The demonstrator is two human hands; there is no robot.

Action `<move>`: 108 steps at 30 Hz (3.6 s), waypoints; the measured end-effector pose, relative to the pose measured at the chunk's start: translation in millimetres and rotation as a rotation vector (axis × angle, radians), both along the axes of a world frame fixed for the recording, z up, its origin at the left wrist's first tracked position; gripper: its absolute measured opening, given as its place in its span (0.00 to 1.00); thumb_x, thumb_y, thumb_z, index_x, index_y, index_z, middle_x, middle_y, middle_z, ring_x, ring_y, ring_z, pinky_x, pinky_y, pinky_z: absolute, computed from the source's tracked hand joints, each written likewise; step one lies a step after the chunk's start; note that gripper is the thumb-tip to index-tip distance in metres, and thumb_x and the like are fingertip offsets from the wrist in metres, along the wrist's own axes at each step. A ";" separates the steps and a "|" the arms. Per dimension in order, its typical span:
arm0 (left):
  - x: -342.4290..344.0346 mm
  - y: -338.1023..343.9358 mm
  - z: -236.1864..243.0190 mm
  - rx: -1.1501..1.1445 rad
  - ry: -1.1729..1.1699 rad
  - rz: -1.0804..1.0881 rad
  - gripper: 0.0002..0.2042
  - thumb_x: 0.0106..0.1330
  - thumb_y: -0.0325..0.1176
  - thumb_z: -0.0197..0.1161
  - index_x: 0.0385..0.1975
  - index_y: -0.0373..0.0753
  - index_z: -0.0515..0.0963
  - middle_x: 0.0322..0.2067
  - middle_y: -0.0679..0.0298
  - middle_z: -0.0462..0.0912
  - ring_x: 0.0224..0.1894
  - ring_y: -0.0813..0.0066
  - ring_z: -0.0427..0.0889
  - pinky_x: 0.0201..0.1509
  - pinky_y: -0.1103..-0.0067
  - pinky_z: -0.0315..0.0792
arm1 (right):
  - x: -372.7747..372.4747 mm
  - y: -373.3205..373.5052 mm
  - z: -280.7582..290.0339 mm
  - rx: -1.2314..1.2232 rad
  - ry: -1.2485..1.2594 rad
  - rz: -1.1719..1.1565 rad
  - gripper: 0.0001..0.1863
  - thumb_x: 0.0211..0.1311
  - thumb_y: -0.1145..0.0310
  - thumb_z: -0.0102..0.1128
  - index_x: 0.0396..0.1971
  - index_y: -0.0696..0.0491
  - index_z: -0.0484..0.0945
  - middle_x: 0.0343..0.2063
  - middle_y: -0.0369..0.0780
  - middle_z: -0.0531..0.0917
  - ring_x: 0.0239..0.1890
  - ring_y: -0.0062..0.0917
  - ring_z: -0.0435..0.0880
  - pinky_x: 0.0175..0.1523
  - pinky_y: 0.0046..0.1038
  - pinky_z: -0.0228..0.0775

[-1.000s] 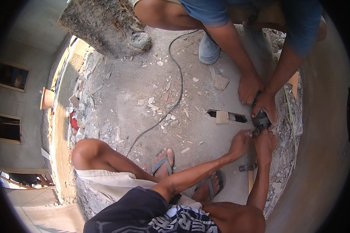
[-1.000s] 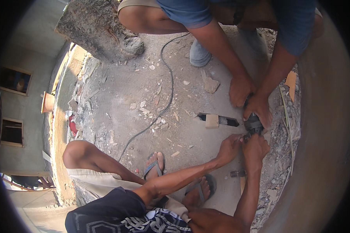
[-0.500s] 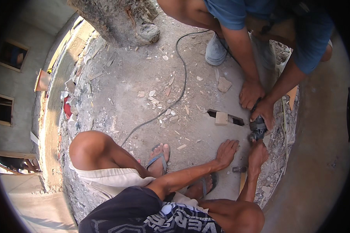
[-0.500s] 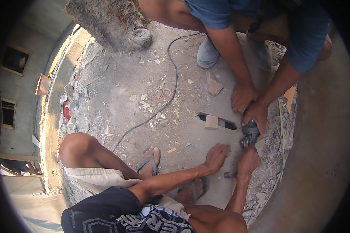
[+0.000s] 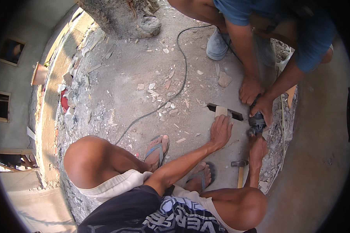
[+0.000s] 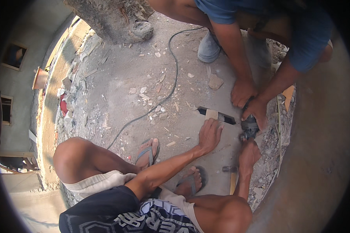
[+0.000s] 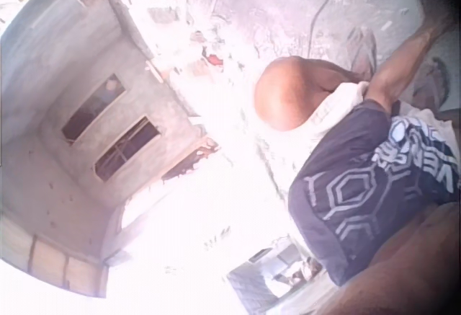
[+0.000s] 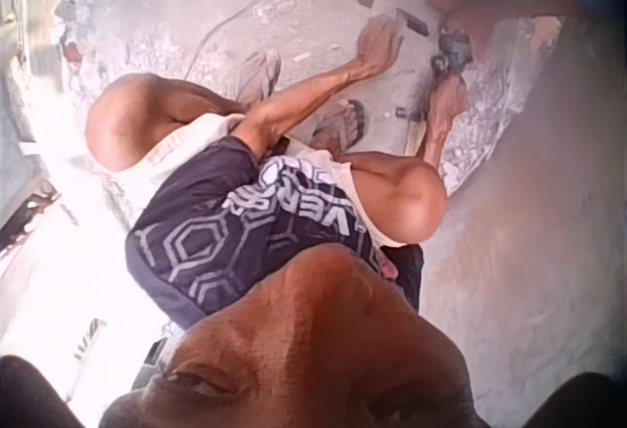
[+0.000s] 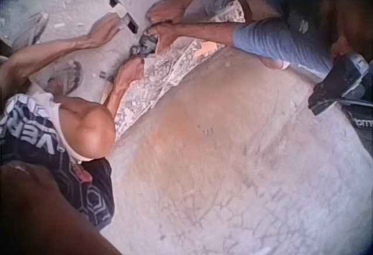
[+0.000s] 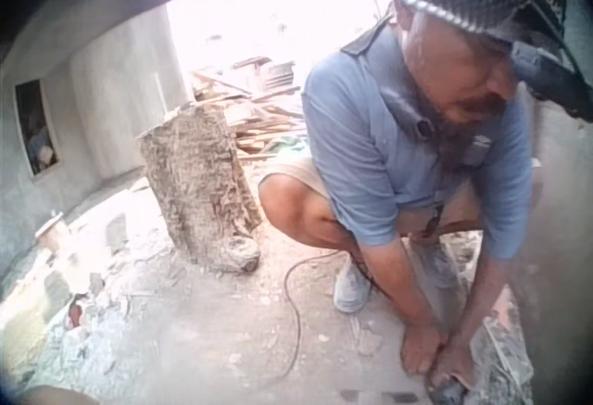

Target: The person uses a hammer to tap a small metal component held by another person against a power tool. They then use a wrench to tighten a nut on the tool while the other person holds it steady.

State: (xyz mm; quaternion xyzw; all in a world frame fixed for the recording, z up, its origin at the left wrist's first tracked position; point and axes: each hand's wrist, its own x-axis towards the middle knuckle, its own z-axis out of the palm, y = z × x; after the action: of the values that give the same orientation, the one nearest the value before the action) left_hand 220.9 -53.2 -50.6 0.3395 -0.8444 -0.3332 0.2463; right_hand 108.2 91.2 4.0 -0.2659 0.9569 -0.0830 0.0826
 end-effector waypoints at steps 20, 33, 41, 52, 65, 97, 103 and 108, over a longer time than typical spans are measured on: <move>-86.0 -270.9 -15.1 -0.303 -0.474 -0.126 0.14 0.67 0.30 0.56 0.49 0.44 0.84 0.47 0.54 0.79 0.54 0.52 0.77 0.54 0.60 0.76 | 65.5 121.0 12.1 -0.434 -0.493 -0.348 0.08 0.67 0.72 0.65 0.36 0.63 0.82 0.23 0.41 0.84 0.26 0.18 0.76 0.34 0.25 0.71; -54.5 -309.7 -27.9 0.067 -0.368 -0.125 0.09 0.69 0.32 0.61 0.43 0.36 0.82 0.38 0.49 0.81 0.40 0.49 0.82 0.46 0.66 0.76 | 75.2 93.0 11.0 -0.614 -0.559 -0.360 0.09 0.68 0.72 0.64 0.35 0.64 0.82 0.22 0.38 0.83 0.24 0.15 0.75 0.31 0.22 0.69; -46.5 -288.9 -13.9 -0.362 -0.304 -0.304 0.11 0.67 0.32 0.62 0.46 0.40 0.85 0.40 0.52 0.83 0.47 0.51 0.82 0.50 0.64 0.76 | 81.3 99.9 -7.0 -0.658 -0.581 -0.396 0.07 0.67 0.72 0.65 0.36 0.62 0.83 0.23 0.39 0.84 0.24 0.15 0.74 0.30 0.22 0.68; -58.3 -301.5 -9.4 -0.596 -0.645 -0.415 0.13 0.63 0.29 0.60 0.45 0.36 0.84 0.35 0.53 0.83 0.40 0.52 0.83 0.46 0.62 0.79 | 82.0 96.1 -5.2 -0.645 -0.573 -0.359 0.05 0.67 0.74 0.65 0.38 0.61 0.84 0.26 0.41 0.86 0.23 0.15 0.76 0.30 0.22 0.69; -14.8 -319.0 14.9 1.236 0.302 0.054 0.08 0.70 0.24 0.64 0.46 0.33 0.81 0.39 0.59 0.86 0.41 0.68 0.86 0.43 0.78 0.83 | 84.6 80.2 0.2 -0.668 -0.612 -0.330 0.06 0.69 0.72 0.64 0.38 0.60 0.84 0.24 0.33 0.82 0.24 0.11 0.70 0.30 0.18 0.63; -71.4 5.6 0.3 0.632 0.169 -0.506 0.05 0.70 0.21 0.64 0.43 0.31 0.81 0.36 0.62 0.88 0.40 0.80 0.85 0.49 0.82 0.78 | 127.9 114.6 -34.2 -0.150 -0.231 -0.358 0.20 0.64 0.70 0.64 0.55 0.57 0.74 0.49 0.46 0.75 0.51 0.42 0.73 0.54 0.43 0.62; -74.2 6.3 4.4 0.480 0.138 -0.591 0.05 0.70 0.21 0.64 0.43 0.30 0.81 0.36 0.61 0.88 0.39 0.79 0.86 0.46 0.83 0.79 | 127.0 119.0 -35.2 -0.188 -0.229 -0.360 0.20 0.62 0.71 0.65 0.53 0.57 0.75 0.47 0.45 0.76 0.51 0.42 0.73 0.53 0.43 0.63; -81.3 11.0 12.6 0.235 0.117 -0.714 0.06 0.69 0.20 0.63 0.43 0.30 0.82 0.37 0.60 0.89 0.38 0.78 0.87 0.44 0.83 0.79 | 121.7 125.6 -34.6 -0.180 -0.229 -0.356 0.18 0.62 0.72 0.65 0.52 0.57 0.76 0.46 0.46 0.76 0.51 0.42 0.74 0.52 0.43 0.63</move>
State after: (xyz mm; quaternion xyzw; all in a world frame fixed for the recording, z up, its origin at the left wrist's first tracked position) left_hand 139.6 -42.2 -38.0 0.0303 -0.8502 -0.5112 0.1220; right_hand 230.0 216.8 -30.6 -0.0879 0.9618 -0.2111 0.1506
